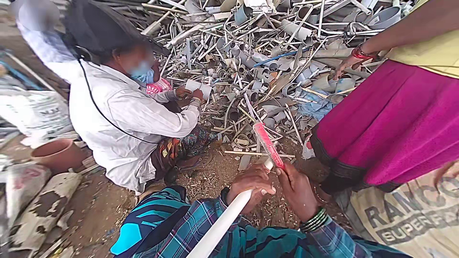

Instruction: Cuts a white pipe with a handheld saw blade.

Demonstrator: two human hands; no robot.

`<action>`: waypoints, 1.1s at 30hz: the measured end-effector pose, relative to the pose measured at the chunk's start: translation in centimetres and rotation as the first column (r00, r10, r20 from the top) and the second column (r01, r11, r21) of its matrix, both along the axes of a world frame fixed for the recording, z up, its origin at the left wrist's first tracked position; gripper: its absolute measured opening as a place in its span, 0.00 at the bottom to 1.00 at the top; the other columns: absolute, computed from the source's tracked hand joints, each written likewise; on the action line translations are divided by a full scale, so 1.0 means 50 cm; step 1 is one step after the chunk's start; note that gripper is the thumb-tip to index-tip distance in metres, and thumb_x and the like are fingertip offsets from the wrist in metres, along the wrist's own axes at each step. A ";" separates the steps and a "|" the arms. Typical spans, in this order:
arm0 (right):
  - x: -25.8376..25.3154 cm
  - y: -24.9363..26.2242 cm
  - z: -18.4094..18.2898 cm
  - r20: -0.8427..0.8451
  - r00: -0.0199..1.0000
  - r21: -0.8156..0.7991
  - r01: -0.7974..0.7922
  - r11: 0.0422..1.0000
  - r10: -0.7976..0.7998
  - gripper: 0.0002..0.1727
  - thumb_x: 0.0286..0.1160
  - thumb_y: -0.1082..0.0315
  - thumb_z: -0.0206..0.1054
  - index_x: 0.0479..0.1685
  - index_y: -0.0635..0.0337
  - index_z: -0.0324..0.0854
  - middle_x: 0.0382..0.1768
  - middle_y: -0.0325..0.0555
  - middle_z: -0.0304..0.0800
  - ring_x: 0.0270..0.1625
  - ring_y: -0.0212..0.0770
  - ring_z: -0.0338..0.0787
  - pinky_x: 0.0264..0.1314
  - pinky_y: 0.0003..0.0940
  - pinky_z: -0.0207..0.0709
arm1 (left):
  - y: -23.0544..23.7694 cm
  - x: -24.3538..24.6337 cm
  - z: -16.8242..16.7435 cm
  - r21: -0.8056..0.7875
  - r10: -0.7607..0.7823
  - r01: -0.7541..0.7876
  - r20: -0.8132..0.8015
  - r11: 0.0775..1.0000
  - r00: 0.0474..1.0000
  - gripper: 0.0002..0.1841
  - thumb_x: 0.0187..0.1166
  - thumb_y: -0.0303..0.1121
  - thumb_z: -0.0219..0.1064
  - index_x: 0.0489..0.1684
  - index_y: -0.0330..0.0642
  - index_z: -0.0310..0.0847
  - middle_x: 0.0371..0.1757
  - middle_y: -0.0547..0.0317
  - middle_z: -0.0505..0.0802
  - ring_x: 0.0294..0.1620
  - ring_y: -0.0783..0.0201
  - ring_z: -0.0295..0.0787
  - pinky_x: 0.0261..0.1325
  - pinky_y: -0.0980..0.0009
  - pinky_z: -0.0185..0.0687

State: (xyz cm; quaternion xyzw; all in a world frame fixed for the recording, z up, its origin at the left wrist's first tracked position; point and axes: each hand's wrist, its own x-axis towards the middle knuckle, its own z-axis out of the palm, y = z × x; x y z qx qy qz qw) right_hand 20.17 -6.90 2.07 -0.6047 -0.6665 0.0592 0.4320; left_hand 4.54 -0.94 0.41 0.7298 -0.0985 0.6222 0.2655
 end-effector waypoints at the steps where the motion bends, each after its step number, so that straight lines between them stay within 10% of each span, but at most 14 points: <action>1: 0.007 0.003 0.002 -0.014 1.000 -0.030 0.000 1.000 0.000 0.20 0.86 0.60 0.54 0.41 0.70 0.82 0.13 0.44 0.75 0.13 0.39 0.77 0.18 0.37 0.73 | -0.001 0.000 -0.001 0.004 -0.006 0.006 -0.002 1.000 1.000 0.13 0.91 0.37 0.57 0.37 0.40 0.80 0.35 0.61 0.85 0.44 0.73 0.85 0.68 0.72 0.77; 8: -0.013 -0.005 0.002 0.047 0.998 0.039 -0.052 0.998 0.050 0.20 0.82 0.59 0.55 0.35 0.68 0.82 0.11 0.44 0.75 0.12 0.38 0.77 0.15 0.35 0.71 | 0.001 -0.011 -0.005 0.001 0.023 -0.023 -0.021 1.000 0.999 0.13 0.91 0.37 0.57 0.38 0.41 0.80 0.36 0.62 0.86 0.46 0.75 0.85 0.71 0.72 0.75; 12: 0.020 0.001 0.033 -0.116 0.993 -0.207 -0.061 0.977 0.037 0.19 0.90 0.62 0.53 0.50 0.73 0.81 0.22 0.51 0.81 0.24 0.46 0.81 0.31 0.45 0.77 | -0.007 0.002 -0.008 -0.015 0.037 -0.038 -0.012 0.999 0.999 0.11 0.91 0.38 0.57 0.40 0.46 0.81 0.36 0.68 0.86 0.46 0.78 0.85 0.71 0.74 0.76; 16: -0.010 -0.014 0.009 -0.103 0.990 -0.014 -0.100 0.995 0.098 0.17 0.84 0.65 0.58 0.40 0.74 0.82 0.20 0.55 0.83 0.22 0.51 0.87 0.26 0.49 0.79 | -0.001 0.006 -0.011 -0.049 0.104 -0.103 0.021 0.994 0.994 0.09 0.91 0.41 0.57 0.44 0.55 0.83 0.40 0.78 0.89 0.49 0.82 0.86 0.71 0.76 0.76; 24: -0.033 -0.018 0.003 -0.139 0.962 -0.482 -0.273 0.833 0.235 0.19 0.90 0.64 0.55 0.58 0.74 0.82 0.42 0.70 0.91 0.49 0.68 0.92 0.53 0.67 0.80 | -0.035 0.019 -0.001 -0.020 0.001 -0.001 -0.030 1.000 1.000 0.08 0.91 0.40 0.57 0.45 0.53 0.81 0.39 0.74 0.86 0.47 0.80 0.85 0.72 0.75 0.75; 29: -0.039 0.001 -0.058 -0.306 0.951 -0.391 -0.168 0.905 0.044 0.21 0.92 0.64 0.51 0.56 0.77 0.80 0.32 0.61 0.86 0.35 0.55 0.88 0.45 0.54 0.81 | -0.066 0.024 0.028 -0.238 0.032 0.017 0.201 0.971 0.979 0.09 0.89 0.42 0.59 0.48 0.57 0.85 0.36 0.80 0.87 0.45 0.82 0.85 0.74 0.74 0.73; 33: -0.030 0.028 -0.057 -0.356 0.935 0.155 0.047 0.987 0.011 0.19 0.88 0.63 0.51 0.43 0.75 0.77 0.15 0.38 0.74 0.15 0.26 0.75 0.20 0.25 0.74 | -0.050 0.012 0.041 -0.377 0.112 0.053 0.401 0.925 0.909 0.08 0.87 0.41 0.62 0.50 0.57 0.87 0.38 0.79 0.91 0.46 0.78 0.88 0.77 0.70 0.74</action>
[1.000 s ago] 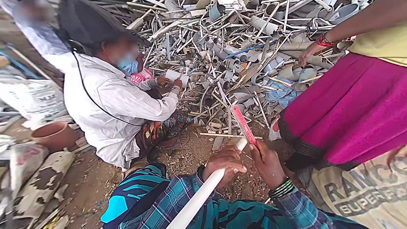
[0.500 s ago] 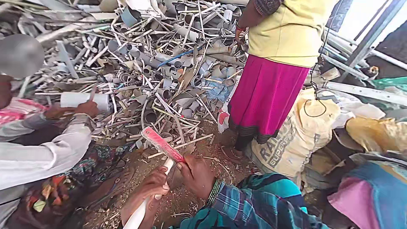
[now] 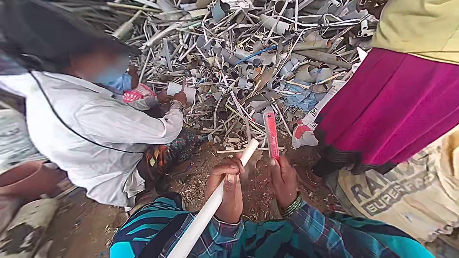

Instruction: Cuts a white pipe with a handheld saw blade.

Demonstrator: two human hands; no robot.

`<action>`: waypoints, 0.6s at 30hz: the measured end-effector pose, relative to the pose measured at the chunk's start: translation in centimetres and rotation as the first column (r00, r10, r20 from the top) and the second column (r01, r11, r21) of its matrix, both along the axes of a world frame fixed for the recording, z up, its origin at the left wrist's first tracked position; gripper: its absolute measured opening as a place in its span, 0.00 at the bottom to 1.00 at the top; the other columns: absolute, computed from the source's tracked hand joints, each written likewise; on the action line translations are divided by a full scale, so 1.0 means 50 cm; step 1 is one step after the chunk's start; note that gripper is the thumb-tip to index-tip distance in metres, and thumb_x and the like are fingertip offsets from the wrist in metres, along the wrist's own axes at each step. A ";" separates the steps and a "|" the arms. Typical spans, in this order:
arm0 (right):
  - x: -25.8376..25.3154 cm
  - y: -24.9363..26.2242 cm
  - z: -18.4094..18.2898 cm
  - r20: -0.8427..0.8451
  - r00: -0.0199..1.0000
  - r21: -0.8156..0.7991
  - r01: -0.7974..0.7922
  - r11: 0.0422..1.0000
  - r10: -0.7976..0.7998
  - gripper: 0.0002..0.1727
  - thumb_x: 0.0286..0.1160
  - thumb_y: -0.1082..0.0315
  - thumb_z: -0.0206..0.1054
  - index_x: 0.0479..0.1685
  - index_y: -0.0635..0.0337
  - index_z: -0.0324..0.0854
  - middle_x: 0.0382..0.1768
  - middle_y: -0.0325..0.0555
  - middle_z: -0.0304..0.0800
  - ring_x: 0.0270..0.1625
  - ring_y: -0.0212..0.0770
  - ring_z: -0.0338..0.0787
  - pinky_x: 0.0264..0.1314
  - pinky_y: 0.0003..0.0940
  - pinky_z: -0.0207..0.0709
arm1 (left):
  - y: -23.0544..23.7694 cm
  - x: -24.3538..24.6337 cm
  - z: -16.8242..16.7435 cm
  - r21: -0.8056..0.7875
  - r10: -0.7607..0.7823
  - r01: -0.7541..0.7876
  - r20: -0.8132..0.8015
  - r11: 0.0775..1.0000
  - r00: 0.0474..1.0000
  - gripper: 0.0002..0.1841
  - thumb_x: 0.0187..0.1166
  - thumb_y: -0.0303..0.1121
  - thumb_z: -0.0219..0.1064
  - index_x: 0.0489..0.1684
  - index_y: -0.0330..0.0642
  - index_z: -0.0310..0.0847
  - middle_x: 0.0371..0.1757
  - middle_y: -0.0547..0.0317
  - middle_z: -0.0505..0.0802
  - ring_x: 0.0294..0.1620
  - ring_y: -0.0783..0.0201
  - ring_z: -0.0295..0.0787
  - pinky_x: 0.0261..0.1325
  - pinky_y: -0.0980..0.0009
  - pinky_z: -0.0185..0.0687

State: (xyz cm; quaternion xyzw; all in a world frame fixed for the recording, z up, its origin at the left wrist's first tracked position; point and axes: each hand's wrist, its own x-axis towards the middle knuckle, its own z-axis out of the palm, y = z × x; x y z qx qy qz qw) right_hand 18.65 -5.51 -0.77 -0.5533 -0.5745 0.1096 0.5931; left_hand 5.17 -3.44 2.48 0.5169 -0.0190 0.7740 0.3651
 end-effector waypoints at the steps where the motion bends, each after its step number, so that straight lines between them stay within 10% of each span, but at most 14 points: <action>1: -0.001 -0.001 0.005 0.047 0.999 0.072 -0.011 0.997 0.007 0.21 0.88 0.62 0.52 0.40 0.75 0.77 0.15 0.40 0.76 0.14 0.27 0.76 0.19 0.24 0.74 | -0.001 0.000 -0.002 -0.018 -0.001 0.002 0.019 1.000 1.000 0.08 0.87 0.41 0.62 0.50 0.57 0.87 0.38 0.78 0.91 0.46 0.78 0.88 0.77 0.69 0.74; 10: -0.043 -0.016 0.006 0.331 0.943 0.209 -0.042 0.977 -0.030 0.27 0.89 0.51 0.51 0.33 0.69 0.79 0.12 0.44 0.75 0.13 0.32 0.77 0.16 0.26 0.73 | -0.012 0.001 -0.010 -0.062 -0.055 0.059 0.063 0.996 0.997 0.09 0.87 0.42 0.61 0.49 0.55 0.86 0.38 0.77 0.90 0.48 0.77 0.88 0.77 0.68 0.74; 18: -0.017 -0.006 0.005 0.175 0.984 0.051 -0.046 0.998 0.036 0.26 0.89 0.55 0.50 0.40 0.73 0.78 0.13 0.39 0.74 0.11 0.28 0.74 0.14 0.27 0.73 | -0.016 0.007 -0.021 -0.078 -0.045 0.045 0.003 0.996 0.999 0.10 0.87 0.44 0.60 0.49 0.55 0.87 0.42 0.78 0.91 0.51 0.79 0.87 0.75 0.71 0.74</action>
